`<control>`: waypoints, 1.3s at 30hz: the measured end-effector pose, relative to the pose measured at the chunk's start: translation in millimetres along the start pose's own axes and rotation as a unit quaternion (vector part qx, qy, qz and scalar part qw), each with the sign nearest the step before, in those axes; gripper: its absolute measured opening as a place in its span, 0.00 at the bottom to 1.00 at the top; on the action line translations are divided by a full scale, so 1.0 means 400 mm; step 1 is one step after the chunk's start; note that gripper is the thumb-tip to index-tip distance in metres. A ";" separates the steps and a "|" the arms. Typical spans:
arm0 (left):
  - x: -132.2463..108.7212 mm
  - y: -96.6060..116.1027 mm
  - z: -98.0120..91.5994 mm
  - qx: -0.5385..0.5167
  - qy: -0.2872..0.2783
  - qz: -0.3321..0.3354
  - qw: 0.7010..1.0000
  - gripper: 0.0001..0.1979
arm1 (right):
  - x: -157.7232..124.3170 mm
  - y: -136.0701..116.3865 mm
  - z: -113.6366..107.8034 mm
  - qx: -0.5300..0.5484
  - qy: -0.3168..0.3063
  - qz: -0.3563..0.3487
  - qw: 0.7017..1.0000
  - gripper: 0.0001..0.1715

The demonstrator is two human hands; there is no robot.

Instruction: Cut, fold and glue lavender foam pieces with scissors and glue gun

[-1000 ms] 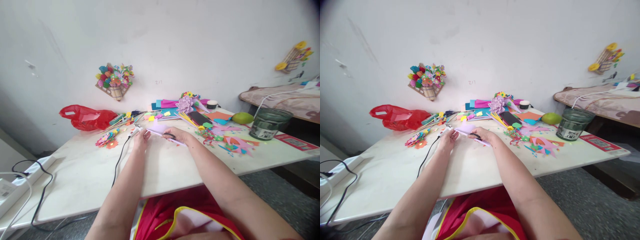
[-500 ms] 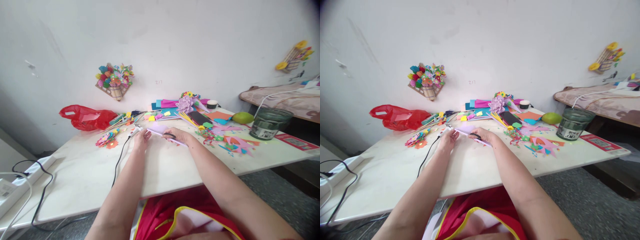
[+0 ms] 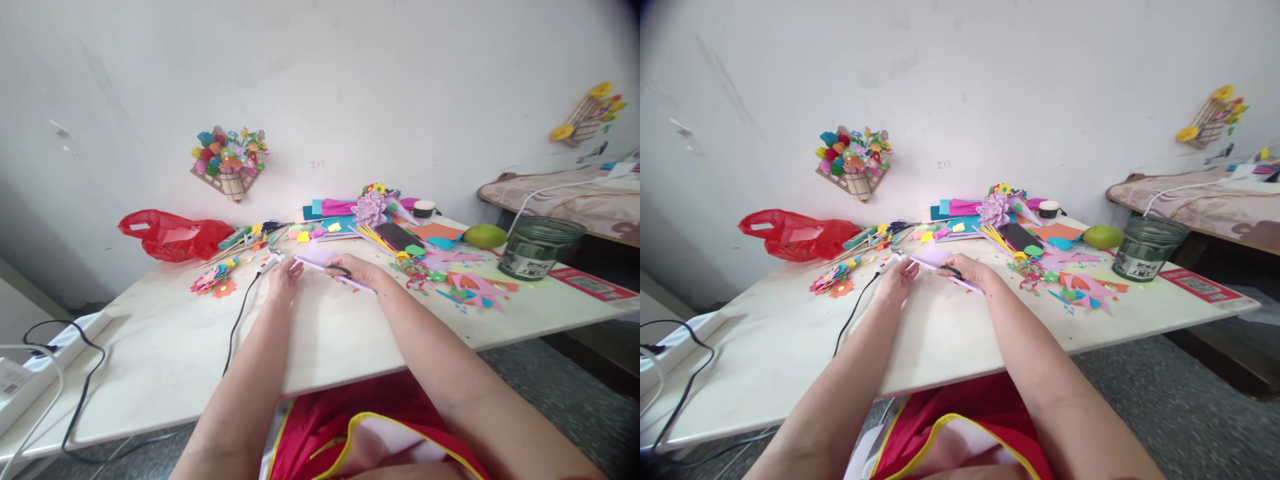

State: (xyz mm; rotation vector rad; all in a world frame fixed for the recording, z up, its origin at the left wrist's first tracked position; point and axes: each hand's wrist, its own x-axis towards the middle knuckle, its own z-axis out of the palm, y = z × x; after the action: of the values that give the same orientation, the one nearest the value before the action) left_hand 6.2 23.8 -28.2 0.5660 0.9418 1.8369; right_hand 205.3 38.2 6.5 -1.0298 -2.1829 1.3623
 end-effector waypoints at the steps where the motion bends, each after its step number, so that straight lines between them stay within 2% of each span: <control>1: 0.000 0.001 0.000 -0.003 0.003 0.000 1.000 0.04 | 0.002 0.000 0.000 0.002 0.001 -0.003 1.000 0.17; 8: -0.004 0.004 0.004 -0.004 0.027 -0.003 1.000 0.02 | 0.027 0.017 0.000 0.012 0.000 -0.066 0.998 0.16; 13: -0.010 0.001 0.008 0.044 -0.024 -0.033 0.998 0.03 | 0.042 0.032 0.003 0.019 -0.001 -0.099 0.995 0.18; 22: -0.021 0.000 0.009 0.066 -0.070 -0.031 0.995 0.03 | 0.063 0.062 0.003 0.012 0.010 -0.100 0.995 0.21; 39: -0.028 -0.004 0.011 0.084 -0.131 -0.024 0.987 0.04 | 0.049 0.043 0.016 0.038 0.014 -0.083 0.996 0.16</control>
State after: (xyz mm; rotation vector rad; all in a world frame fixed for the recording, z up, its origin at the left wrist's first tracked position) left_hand 15.1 15.7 -26.7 0.8591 0.9274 1.6011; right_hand 194.9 53.3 -12.9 -0.8163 -2.1262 1.3349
